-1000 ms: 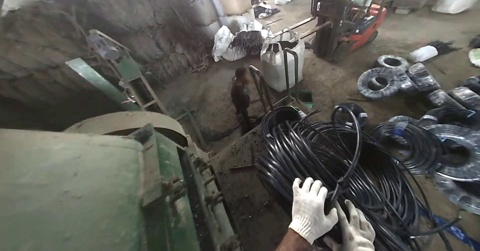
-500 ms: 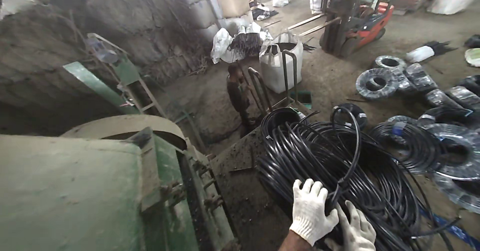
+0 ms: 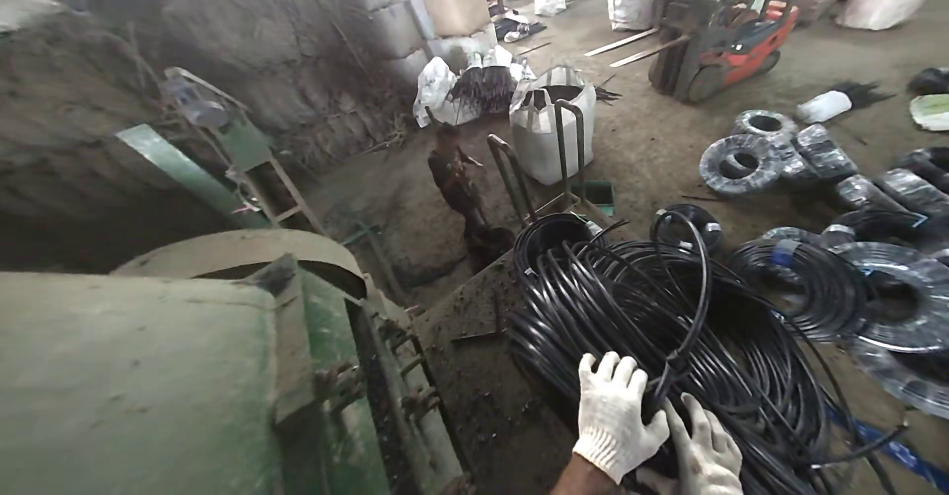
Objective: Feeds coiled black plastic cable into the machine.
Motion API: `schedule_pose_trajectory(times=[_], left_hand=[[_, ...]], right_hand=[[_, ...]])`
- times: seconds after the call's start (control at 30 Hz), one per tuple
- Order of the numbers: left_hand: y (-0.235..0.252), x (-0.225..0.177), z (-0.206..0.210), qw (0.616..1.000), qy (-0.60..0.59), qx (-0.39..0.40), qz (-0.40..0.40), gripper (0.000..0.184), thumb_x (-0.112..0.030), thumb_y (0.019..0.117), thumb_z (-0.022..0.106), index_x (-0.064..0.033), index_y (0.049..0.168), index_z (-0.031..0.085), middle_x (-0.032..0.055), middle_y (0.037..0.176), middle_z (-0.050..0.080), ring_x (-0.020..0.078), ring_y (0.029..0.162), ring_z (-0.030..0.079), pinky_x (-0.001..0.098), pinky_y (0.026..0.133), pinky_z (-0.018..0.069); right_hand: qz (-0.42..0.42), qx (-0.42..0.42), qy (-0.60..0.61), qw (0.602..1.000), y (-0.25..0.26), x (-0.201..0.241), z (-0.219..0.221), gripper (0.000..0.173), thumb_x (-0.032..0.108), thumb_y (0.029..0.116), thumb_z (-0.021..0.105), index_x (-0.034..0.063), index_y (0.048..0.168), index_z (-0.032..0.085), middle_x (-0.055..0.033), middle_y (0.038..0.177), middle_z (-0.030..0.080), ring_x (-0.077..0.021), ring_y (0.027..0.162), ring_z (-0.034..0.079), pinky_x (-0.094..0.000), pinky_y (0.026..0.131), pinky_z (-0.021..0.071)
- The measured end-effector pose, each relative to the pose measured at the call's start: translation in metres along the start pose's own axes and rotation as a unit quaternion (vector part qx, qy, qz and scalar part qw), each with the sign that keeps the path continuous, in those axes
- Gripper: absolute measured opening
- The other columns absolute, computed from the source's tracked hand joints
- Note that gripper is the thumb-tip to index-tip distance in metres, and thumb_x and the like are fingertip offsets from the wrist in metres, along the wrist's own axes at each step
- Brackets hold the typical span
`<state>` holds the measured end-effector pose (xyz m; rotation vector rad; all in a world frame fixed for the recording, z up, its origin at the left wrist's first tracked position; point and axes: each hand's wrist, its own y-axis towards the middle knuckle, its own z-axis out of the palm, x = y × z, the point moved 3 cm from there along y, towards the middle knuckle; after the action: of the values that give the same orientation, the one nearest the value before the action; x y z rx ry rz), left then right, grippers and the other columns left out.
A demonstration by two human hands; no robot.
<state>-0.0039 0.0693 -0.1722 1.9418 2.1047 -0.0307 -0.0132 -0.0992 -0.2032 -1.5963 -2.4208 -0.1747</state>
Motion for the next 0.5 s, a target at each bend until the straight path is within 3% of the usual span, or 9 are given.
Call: schedule_pose_trajectory(times=[0.5], left_hand=[[0.0001,0.0016,0.0008,1.000,0.003,0.007,0.001,0.054,-0.073,0.0822,0.055,-0.0377,0.119,0.072,-0.0151,0.134,0.066,0.0148,0.132,0.056,0.0600,0.113,0.0336]], right_hand=[[0.000,-0.007,-0.011,1.000,0.0016,0.0003,0.0038,0.115,0.081,0.0543,0.083,0.0259,0.152,0.054,-0.0241,0.160,0.041,-0.0488,0.139,0.046,-0.0678,0.110,0.0376]])
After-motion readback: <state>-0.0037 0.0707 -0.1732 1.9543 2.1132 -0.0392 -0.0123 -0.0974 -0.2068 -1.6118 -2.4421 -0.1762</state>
